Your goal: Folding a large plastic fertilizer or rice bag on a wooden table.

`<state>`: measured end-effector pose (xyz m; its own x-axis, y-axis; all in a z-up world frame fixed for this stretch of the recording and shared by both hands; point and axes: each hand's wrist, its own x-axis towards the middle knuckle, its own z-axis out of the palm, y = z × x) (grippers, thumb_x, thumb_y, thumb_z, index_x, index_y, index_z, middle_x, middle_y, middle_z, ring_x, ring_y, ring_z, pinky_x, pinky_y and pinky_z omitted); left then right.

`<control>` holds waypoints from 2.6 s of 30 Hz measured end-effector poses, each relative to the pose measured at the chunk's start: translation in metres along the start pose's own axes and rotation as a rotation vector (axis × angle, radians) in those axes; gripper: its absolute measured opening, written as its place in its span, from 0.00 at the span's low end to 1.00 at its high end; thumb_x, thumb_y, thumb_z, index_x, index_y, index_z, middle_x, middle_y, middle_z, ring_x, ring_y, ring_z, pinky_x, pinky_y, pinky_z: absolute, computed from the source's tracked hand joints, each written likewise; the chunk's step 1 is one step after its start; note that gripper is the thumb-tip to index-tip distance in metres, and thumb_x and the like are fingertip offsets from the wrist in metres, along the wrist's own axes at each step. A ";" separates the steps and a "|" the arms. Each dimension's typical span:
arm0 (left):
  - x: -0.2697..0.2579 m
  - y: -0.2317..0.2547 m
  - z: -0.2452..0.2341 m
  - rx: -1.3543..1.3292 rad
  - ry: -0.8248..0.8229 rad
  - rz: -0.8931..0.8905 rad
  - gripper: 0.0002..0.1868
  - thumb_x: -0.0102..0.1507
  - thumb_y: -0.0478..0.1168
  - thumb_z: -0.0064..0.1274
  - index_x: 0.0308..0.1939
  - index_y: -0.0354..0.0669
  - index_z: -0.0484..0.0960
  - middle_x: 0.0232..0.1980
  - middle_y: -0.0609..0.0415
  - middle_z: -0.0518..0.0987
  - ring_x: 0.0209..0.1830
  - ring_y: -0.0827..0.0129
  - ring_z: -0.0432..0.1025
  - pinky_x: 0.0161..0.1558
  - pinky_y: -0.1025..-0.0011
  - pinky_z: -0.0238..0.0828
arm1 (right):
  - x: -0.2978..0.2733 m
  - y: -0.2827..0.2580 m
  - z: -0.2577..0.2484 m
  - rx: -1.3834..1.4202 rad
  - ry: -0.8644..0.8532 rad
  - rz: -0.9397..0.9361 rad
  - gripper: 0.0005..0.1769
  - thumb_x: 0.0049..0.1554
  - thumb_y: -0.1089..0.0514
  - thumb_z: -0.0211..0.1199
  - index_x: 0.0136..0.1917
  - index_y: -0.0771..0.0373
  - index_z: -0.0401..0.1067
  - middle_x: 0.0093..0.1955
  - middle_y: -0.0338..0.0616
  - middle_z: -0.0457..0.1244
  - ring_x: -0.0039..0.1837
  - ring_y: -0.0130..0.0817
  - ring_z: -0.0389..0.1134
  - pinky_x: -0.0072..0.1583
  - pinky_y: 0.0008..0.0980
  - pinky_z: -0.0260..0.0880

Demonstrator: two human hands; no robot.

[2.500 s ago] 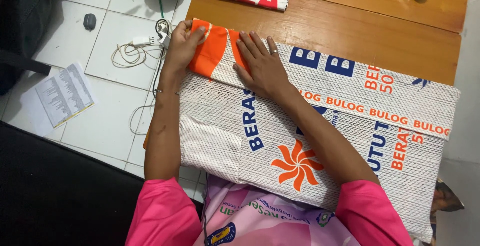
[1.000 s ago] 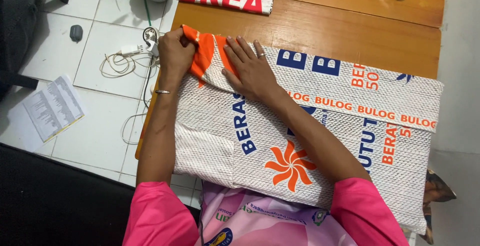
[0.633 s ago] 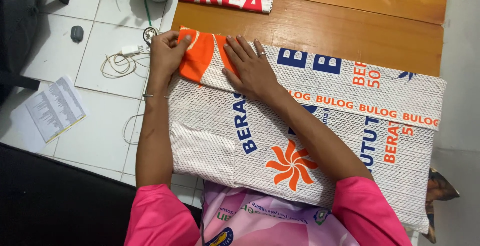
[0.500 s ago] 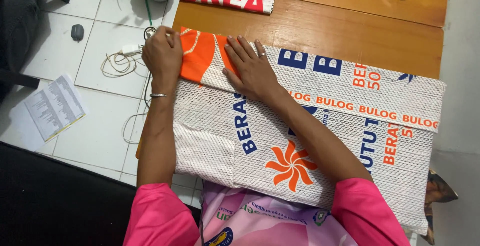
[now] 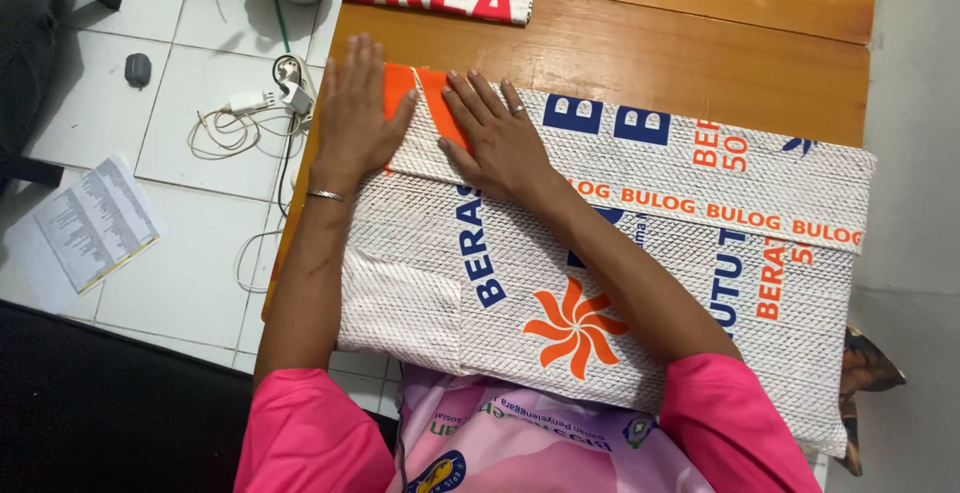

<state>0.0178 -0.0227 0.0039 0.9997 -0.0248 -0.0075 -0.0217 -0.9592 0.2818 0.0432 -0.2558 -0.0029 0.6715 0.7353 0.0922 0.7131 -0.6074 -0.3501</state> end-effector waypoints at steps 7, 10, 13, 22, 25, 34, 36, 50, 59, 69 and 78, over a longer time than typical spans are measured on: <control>-0.003 -0.010 0.002 0.022 0.085 -0.096 0.47 0.73 0.62 0.38 0.79 0.22 0.50 0.84 0.30 0.46 0.85 0.47 0.37 0.79 0.44 0.26 | -0.051 0.045 -0.020 -0.009 -0.028 0.089 0.43 0.67 0.35 0.42 0.83 0.64 0.46 0.86 0.52 0.40 0.86 0.47 0.35 0.80 0.53 0.31; -0.003 -0.009 0.000 0.027 0.075 -0.095 0.47 0.73 0.62 0.38 0.78 0.21 0.51 0.83 0.29 0.46 0.85 0.46 0.37 0.79 0.42 0.25 | -0.106 0.084 -0.053 0.015 -0.054 0.247 0.43 0.67 0.36 0.44 0.84 0.65 0.45 0.86 0.52 0.39 0.87 0.47 0.34 0.81 0.55 0.30; -0.002 -0.011 0.001 0.016 0.068 -0.094 0.47 0.72 0.62 0.38 0.78 0.20 0.51 0.83 0.28 0.46 0.85 0.46 0.37 0.79 0.42 0.25 | -0.179 0.127 -0.082 -0.019 -0.005 0.426 0.39 0.67 0.40 0.47 0.83 0.61 0.48 0.87 0.50 0.40 0.88 0.47 0.35 0.81 0.59 0.32; 0.011 0.008 -0.027 0.137 0.105 0.287 0.29 0.65 0.42 0.49 0.70 0.37 0.74 0.64 0.43 0.73 0.70 0.53 0.65 0.78 0.39 0.39 | -0.320 0.248 -0.129 -0.085 0.168 0.648 0.31 0.72 0.50 0.50 0.82 0.67 0.56 0.83 0.60 0.50 0.82 0.60 0.48 0.76 0.58 0.48; 0.028 -0.001 -0.012 -0.021 0.122 0.358 0.15 0.66 0.39 0.51 0.56 0.40 0.79 0.51 0.45 0.72 0.58 0.52 0.67 0.66 0.49 0.59 | -0.310 0.249 -0.145 0.000 0.217 0.636 0.24 0.72 0.55 0.54 0.77 0.69 0.64 0.72 0.59 0.60 0.72 0.56 0.62 0.71 0.48 0.63; 0.041 0.004 -0.019 -0.053 0.061 0.344 0.09 0.63 0.38 0.49 0.43 0.36 0.73 0.40 0.44 0.75 0.41 0.47 0.72 0.41 0.52 0.68 | -0.297 0.301 -0.162 0.109 -0.005 0.873 0.16 0.60 0.58 0.65 0.57 0.69 0.74 0.55 0.55 0.67 0.55 0.47 0.70 0.53 0.46 0.72; 0.051 -0.003 -0.019 0.003 0.075 0.405 0.09 0.62 0.39 0.49 0.43 0.36 0.73 0.39 0.43 0.75 0.40 0.46 0.72 0.41 0.51 0.69 | -0.299 0.307 -0.164 0.119 0.004 0.870 0.14 0.61 0.59 0.64 0.58 0.68 0.74 0.53 0.54 0.68 0.54 0.46 0.70 0.54 0.45 0.72; 0.065 -0.024 0.009 0.339 0.367 0.623 0.09 0.64 0.40 0.49 0.39 0.36 0.71 0.46 0.44 0.72 0.50 0.52 0.68 0.56 0.53 0.65 | -0.377 0.271 -0.131 -0.283 0.517 0.486 0.05 0.63 0.67 0.63 0.54 0.68 0.75 0.54 0.53 0.67 0.57 0.49 0.67 0.64 0.48 0.69; -0.095 0.044 -0.027 0.096 0.139 0.640 0.29 0.65 0.47 0.59 0.65 0.35 0.72 0.63 0.40 0.72 0.64 0.47 0.64 0.69 0.47 0.55 | -0.311 0.092 -0.077 -0.400 0.432 0.246 0.21 0.66 0.60 0.68 0.69 0.69 0.70 0.73 0.61 0.60 0.77 0.56 0.61 0.75 0.56 0.59; -0.237 -0.001 -0.068 -0.100 -0.011 -0.113 0.36 0.64 0.56 0.60 0.66 0.33 0.72 0.59 0.39 0.74 0.58 0.48 0.69 0.60 0.53 0.64 | -0.194 -0.106 -0.018 0.043 0.209 -0.115 0.26 0.60 0.53 0.67 0.68 0.65 0.69 0.61 0.51 0.63 0.62 0.49 0.63 0.62 0.48 0.63; -0.252 0.022 -0.027 -0.090 0.242 -0.109 0.14 0.69 0.39 0.55 0.57 0.39 0.80 0.54 0.49 0.81 0.60 0.56 0.74 0.65 0.57 0.67 | -0.147 -0.144 0.013 -0.021 0.179 -0.133 0.22 0.63 0.53 0.61 0.68 0.62 0.67 0.64 0.49 0.61 0.66 0.46 0.61 0.66 0.49 0.58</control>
<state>-0.2338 -0.0303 0.0378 0.9705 0.1555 0.1843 0.0766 -0.9236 0.3757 -0.1610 -0.2725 0.0223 0.5948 0.7455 0.3008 0.8006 -0.5160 -0.3044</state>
